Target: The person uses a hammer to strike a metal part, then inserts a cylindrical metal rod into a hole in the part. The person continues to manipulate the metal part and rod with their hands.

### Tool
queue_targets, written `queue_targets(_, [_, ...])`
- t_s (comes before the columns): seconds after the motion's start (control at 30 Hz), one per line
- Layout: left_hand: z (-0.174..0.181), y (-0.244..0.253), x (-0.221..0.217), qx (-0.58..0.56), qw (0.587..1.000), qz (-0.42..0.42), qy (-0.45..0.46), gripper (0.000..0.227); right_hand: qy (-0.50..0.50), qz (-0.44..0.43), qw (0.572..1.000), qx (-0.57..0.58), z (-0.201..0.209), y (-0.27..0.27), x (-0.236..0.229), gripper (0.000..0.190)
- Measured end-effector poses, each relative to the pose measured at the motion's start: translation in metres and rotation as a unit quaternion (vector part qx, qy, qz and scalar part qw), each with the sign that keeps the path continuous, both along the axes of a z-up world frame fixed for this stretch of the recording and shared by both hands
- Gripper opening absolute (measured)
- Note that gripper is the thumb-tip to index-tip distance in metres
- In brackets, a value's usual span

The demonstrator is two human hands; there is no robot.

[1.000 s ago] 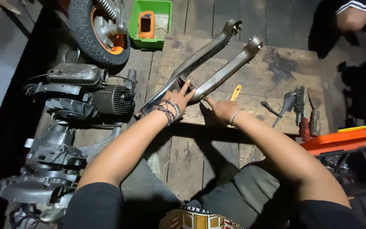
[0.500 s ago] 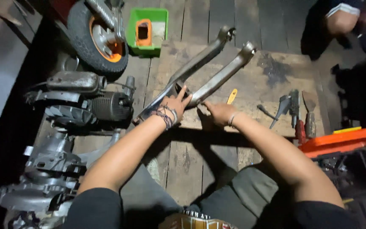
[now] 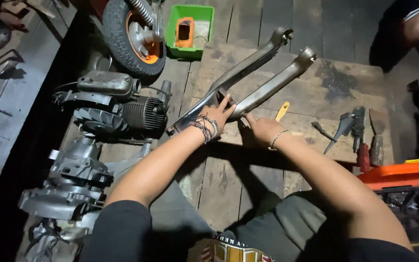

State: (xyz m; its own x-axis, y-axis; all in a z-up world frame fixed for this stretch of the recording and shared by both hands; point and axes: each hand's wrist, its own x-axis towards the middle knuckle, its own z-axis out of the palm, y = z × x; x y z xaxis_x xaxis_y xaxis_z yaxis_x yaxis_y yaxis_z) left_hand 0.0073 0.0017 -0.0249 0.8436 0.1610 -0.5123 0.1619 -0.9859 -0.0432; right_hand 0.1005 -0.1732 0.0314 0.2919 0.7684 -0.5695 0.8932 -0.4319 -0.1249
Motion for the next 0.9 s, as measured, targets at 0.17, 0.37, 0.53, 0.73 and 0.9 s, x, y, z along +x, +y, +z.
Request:
queue_targets(0.17, [0.008,0.0,-0.001,-0.009,1.0,-0.006,0.005,0.094,0.012,-0.012,1.0,-0.021,-0.028,0.0,0.013,0.037])
queue_targets(0.37, [0.009,0.001,-0.001,-0.014,1.0,-0.01,0.005,0.092,0.056,-0.056,0.997,-0.009,-0.021,-0.002,0.015,0.043])
queue_targets(0.53, [0.008,0.002,-0.001,-0.014,1.0,-0.007,0.017,0.091,0.033,-0.012,0.999,-0.015,-0.025,-0.004,0.021,0.048])
queue_targets(0.73, [0.022,0.001,-0.005,-0.008,1.0,-0.017,0.012,0.094,0.046,-0.021,0.999,0.001,0.002,-0.002,0.005,0.039])
queue_targets(0.9, [0.015,-0.001,-0.002,-0.006,1.0,-0.01,0.003,0.09,0.037,-0.03,0.999,-0.007,-0.033,0.002,0.023,0.055])
